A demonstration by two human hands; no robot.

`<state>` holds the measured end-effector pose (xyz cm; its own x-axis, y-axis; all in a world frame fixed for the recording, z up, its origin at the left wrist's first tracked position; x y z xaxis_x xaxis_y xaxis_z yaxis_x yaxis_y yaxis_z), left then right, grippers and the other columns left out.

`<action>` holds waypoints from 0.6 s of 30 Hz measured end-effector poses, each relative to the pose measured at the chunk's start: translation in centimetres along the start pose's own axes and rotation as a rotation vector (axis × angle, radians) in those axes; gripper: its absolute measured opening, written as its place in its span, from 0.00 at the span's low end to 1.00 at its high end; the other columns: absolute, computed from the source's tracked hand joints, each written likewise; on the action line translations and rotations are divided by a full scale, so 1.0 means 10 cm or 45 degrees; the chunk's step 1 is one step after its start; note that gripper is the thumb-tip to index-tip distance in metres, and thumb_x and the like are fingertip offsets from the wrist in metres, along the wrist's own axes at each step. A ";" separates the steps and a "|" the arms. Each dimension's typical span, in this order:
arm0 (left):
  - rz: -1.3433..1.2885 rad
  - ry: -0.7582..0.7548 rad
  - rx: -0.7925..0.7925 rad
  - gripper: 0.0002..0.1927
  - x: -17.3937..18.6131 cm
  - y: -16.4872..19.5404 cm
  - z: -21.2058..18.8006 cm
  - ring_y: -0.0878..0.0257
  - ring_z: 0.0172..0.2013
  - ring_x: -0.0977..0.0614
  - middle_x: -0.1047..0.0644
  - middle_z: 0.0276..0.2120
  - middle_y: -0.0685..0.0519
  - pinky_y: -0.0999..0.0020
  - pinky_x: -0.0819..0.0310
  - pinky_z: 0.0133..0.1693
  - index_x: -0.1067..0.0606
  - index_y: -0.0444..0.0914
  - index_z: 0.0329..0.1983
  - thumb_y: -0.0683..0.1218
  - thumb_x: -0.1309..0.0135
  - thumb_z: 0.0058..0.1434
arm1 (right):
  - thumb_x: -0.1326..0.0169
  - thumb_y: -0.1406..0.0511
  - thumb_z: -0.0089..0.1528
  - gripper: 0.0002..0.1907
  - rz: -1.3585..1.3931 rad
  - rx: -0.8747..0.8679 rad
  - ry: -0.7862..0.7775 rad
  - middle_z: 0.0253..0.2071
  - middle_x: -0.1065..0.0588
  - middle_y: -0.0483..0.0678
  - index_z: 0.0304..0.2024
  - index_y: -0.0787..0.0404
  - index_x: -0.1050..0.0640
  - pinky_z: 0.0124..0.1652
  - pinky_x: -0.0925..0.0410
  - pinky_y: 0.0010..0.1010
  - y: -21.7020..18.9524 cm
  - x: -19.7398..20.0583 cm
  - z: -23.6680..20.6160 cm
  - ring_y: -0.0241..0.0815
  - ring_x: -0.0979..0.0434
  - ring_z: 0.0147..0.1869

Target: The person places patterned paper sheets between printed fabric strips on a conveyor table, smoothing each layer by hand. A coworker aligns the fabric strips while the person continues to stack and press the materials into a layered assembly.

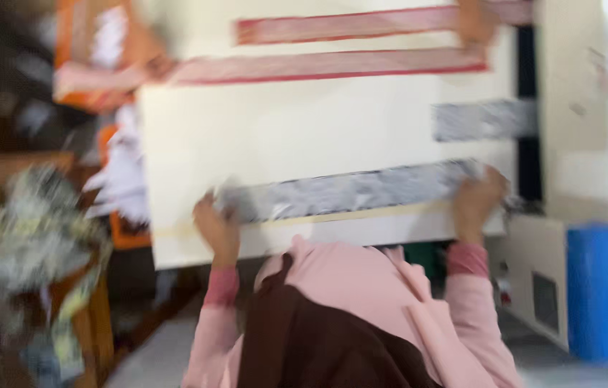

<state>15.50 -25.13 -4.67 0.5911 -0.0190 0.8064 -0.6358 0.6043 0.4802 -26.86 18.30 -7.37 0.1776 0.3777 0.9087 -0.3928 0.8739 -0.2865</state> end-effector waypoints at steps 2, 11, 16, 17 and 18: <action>0.024 -0.144 -0.061 0.23 0.04 0.07 -0.24 0.42 0.56 0.28 0.27 0.54 0.40 0.48 0.38 0.59 0.27 0.35 0.54 0.44 0.36 0.56 | 0.47 0.67 0.67 0.20 0.002 0.036 -0.027 0.60 0.28 0.68 0.58 0.73 0.26 0.63 0.43 0.57 -0.15 0.01 -0.20 0.68 0.32 0.65; 0.298 -0.342 -0.399 0.24 0.02 0.44 -0.77 0.54 0.64 0.29 0.28 0.64 0.51 0.41 0.51 0.65 0.27 0.43 0.63 0.57 0.47 0.67 | 0.51 0.35 0.61 0.53 -0.071 -0.187 -0.344 0.75 0.47 0.66 0.73 0.66 0.43 0.68 0.52 0.64 -0.79 -0.12 -0.68 0.66 0.52 0.79; 0.321 -0.374 -0.479 0.25 -0.19 0.59 -0.72 0.58 0.64 0.28 0.28 0.66 0.55 0.42 0.51 0.66 0.27 0.49 0.64 0.59 0.46 0.66 | 0.55 0.33 0.63 0.56 -0.019 -0.323 -0.328 0.77 0.51 0.69 0.74 0.70 0.46 0.71 0.59 0.64 -0.51 -0.11 -0.45 0.66 0.58 0.82; 0.324 -0.381 -0.510 0.26 -0.24 0.63 -0.71 0.58 0.63 0.28 0.28 0.65 0.55 0.42 0.51 0.65 0.27 0.49 0.65 0.59 0.46 0.66 | 0.56 0.33 0.63 0.57 -0.019 -0.344 -0.318 0.77 0.52 0.69 0.74 0.71 0.47 0.71 0.60 0.64 -0.44 -0.11 -0.37 0.66 0.59 0.82; 0.329 -0.387 -0.540 0.26 -0.30 0.68 -0.70 0.58 0.63 0.28 0.28 0.65 0.55 0.42 0.51 0.64 0.27 0.49 0.65 0.59 0.46 0.65 | 0.56 0.32 0.62 0.58 -0.018 -0.362 -0.309 0.77 0.53 0.69 0.74 0.72 0.48 0.70 0.62 0.64 -0.38 -0.09 -0.29 0.66 0.59 0.81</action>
<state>12.87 -15.37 -6.26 0.2340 -0.0184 0.9721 -0.4489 0.8848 0.1248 -22.93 15.47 -7.99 -0.0512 0.3116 0.9488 -0.1191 0.9414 -0.3156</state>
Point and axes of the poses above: each hand's wrist, its own z-axis towards the middle knuckle, its own x-axis out of the back of the hand, y = z × x, the point moved 5 cm from there along z, towards the middle knuckle
